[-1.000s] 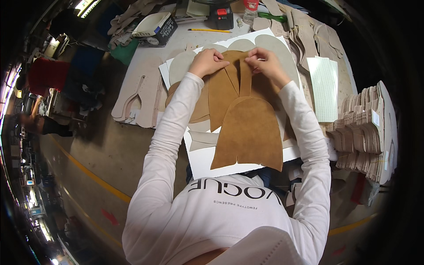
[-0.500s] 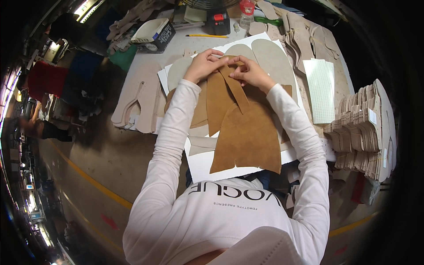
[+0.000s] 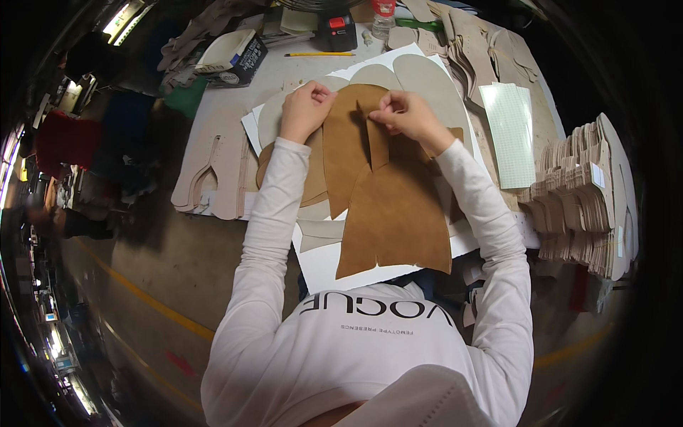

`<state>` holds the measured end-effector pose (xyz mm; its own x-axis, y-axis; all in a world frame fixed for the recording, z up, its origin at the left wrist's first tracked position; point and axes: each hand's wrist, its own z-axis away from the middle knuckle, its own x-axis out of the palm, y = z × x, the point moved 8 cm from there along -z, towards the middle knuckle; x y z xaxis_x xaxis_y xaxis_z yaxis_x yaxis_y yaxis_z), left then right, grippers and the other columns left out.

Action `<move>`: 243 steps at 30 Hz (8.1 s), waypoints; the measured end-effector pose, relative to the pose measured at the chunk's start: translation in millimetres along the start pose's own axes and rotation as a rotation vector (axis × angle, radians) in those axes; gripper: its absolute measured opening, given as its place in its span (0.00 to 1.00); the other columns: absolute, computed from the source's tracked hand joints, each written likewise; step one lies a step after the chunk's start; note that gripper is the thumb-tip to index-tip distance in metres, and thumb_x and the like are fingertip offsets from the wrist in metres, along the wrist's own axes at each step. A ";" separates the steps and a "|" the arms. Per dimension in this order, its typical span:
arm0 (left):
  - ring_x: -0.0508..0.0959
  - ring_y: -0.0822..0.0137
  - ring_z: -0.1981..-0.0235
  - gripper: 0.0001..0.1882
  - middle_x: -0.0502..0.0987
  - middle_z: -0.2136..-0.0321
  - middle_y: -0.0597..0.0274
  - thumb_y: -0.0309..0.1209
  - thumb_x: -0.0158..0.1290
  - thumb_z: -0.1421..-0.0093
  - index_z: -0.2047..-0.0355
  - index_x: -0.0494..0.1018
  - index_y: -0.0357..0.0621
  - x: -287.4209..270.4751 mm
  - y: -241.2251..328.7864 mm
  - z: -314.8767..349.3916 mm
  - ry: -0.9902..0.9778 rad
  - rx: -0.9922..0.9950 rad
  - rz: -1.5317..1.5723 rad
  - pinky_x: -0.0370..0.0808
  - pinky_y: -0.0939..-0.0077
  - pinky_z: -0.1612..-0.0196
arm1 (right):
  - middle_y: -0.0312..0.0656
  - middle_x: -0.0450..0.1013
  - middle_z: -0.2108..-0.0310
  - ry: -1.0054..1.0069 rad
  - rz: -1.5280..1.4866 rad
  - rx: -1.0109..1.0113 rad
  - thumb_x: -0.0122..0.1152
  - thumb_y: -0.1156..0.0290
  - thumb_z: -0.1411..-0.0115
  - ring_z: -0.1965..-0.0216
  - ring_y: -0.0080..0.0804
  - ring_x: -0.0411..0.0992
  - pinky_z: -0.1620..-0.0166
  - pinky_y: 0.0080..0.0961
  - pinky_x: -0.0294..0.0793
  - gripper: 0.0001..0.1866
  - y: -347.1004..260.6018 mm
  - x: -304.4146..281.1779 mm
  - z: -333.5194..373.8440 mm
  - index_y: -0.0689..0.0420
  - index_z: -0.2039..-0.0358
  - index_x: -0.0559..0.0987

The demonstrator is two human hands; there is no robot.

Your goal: The person arranges beige and brown pattern pieces on a white board, applies small adhesive dots to secure them, and stacks the assembled pieces. The person handles the pieces one at a time, aligns edges, and places adhesive dots at specific points before stacking the completed set.

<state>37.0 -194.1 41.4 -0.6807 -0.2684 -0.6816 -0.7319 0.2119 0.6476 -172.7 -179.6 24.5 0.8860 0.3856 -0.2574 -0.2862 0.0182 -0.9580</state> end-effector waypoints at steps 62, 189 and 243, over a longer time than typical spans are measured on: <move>0.75 0.73 0.78 0.23 0.74 0.66 0.60 0.32 0.67 0.51 0.58 0.73 0.34 3.4 -3.2 99.3 -0.121 -0.160 0.105 0.75 0.79 0.71 | 0.43 0.76 0.60 0.121 0.577 -0.290 0.69 0.73 0.49 0.63 0.36 0.75 0.57 0.29 0.75 0.24 19.1 -59.7 9.9 0.50 0.49 0.79; 0.73 0.82 0.72 0.09 0.78 0.74 0.69 0.30 0.60 0.41 0.65 0.79 0.35 47.6 117.5 78.8 -0.689 0.116 0.548 0.70 0.85 0.69 | 0.37 0.77 0.70 0.536 0.426 -0.662 0.67 0.80 0.52 0.61 0.36 0.75 0.58 0.28 0.74 0.06 -46.6 -49.6 142.3 0.58 0.73 0.79; 0.82 0.68 0.75 0.11 0.82 0.68 0.55 0.25 0.57 0.44 0.61 0.79 0.31 -98.5 -150.6 -225.1 0.388 -0.370 0.144 0.81 0.79 0.72 | 0.38 0.66 0.54 0.508 0.720 -0.668 0.74 0.70 0.55 0.72 0.26 0.67 0.38 0.46 0.55 0.41 -19.1 -33.8 144.0 0.42 0.38 0.70</move>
<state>220.9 -411.1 87.7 -0.6610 -0.6026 -0.4472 -0.5255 -0.0538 0.8491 -249.8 -60.2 69.7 0.6817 -0.3211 -0.6574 -0.6763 -0.6192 -0.3989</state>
